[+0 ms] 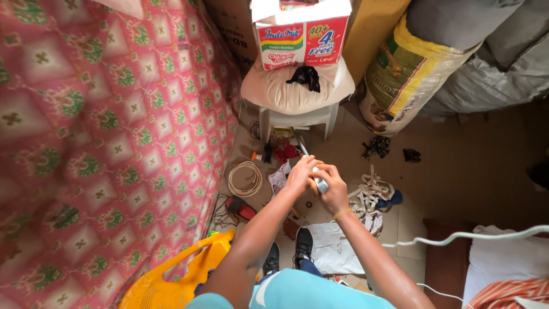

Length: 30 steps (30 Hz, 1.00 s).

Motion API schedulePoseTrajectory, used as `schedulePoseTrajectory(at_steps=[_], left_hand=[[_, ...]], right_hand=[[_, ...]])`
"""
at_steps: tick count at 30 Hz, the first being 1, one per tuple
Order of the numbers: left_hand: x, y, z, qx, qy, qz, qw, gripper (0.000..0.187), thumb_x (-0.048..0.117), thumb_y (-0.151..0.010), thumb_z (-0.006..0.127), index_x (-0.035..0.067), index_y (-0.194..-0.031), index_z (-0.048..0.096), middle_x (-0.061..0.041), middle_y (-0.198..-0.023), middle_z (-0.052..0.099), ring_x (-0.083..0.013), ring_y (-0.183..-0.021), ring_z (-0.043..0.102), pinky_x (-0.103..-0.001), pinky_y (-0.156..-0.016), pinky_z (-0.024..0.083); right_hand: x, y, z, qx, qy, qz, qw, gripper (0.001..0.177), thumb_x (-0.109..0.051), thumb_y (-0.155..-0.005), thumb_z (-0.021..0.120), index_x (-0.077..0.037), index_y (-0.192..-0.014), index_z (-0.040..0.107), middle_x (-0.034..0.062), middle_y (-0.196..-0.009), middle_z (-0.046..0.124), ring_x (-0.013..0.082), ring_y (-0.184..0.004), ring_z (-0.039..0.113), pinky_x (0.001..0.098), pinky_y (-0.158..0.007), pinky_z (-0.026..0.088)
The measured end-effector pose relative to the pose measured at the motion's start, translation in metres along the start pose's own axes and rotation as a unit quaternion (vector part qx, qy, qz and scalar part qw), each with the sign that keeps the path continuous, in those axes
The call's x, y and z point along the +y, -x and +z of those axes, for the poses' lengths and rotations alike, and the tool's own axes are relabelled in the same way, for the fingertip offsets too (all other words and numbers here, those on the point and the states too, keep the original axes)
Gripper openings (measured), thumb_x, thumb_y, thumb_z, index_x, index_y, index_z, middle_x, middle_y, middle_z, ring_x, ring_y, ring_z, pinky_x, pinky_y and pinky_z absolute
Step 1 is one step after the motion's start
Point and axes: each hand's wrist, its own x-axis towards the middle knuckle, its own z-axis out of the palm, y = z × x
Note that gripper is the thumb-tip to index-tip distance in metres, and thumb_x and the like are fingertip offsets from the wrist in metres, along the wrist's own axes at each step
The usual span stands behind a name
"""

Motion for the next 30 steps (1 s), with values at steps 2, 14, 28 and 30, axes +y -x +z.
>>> schedulePoseTrajectory(at_steps=[2,14,28,30], left_hand=[[-0.020,-0.003,0.017,-0.032,-0.027,-0.023,0.999,0.051,0.007,-0.073,0.073,0.015,-0.123,0.066,-0.018,-0.138,0.059,-0.0426,-0.129,0.053,-0.046,-0.103,0.049],[0.083,0.022,-0.030,-0.093,0.039,0.015,0.995,0.023,0.014,-0.084,0.067,0.015,-0.107,0.071,-0.011,-0.100,0.072,-0.0339,-0.098,0.070,-0.045,-0.085,0.055],[0.081,-0.006,-0.041,-0.009,0.020,0.022,1.000,0.024,0.017,-0.086,0.071,0.013,-0.108,0.064,-0.009,-0.107,0.069,-0.0315,-0.106,0.067,-0.043,-0.088,0.056],[0.052,-0.007,-0.028,0.028,-0.028,0.033,0.999,0.036,0.013,-0.072,0.074,0.012,-0.107,0.063,-0.013,-0.119,0.064,-0.0350,-0.116,0.059,-0.044,-0.088,0.054]], right_hand=[[0.022,-0.006,0.006,-0.036,0.000,0.040,0.999,0.023,-0.019,-0.084,0.081,-0.009,-0.104,0.075,0.0140,-0.111,0.070,0.0312,-0.098,0.072,0.0383,-0.082,0.057],[-0.020,-0.022,-0.070,-0.189,0.083,0.055,0.977,0.018,-0.023,-0.080,0.075,-0.010,-0.091,0.075,0.0118,-0.084,0.067,0.0325,-0.074,0.068,0.0412,-0.070,0.056],[-0.021,-0.028,-0.066,-0.165,0.101,0.024,0.981,0.032,-0.013,-0.066,0.072,-0.012,-0.098,0.076,0.0095,-0.097,0.071,0.0331,-0.082,0.070,0.0407,-0.075,0.056],[0.010,-0.017,-0.034,-0.126,0.066,0.036,0.989,0.020,-0.020,-0.082,0.078,-0.010,-0.100,0.074,0.0118,-0.110,0.070,0.0343,-0.088,0.071,0.0406,-0.077,0.057]])
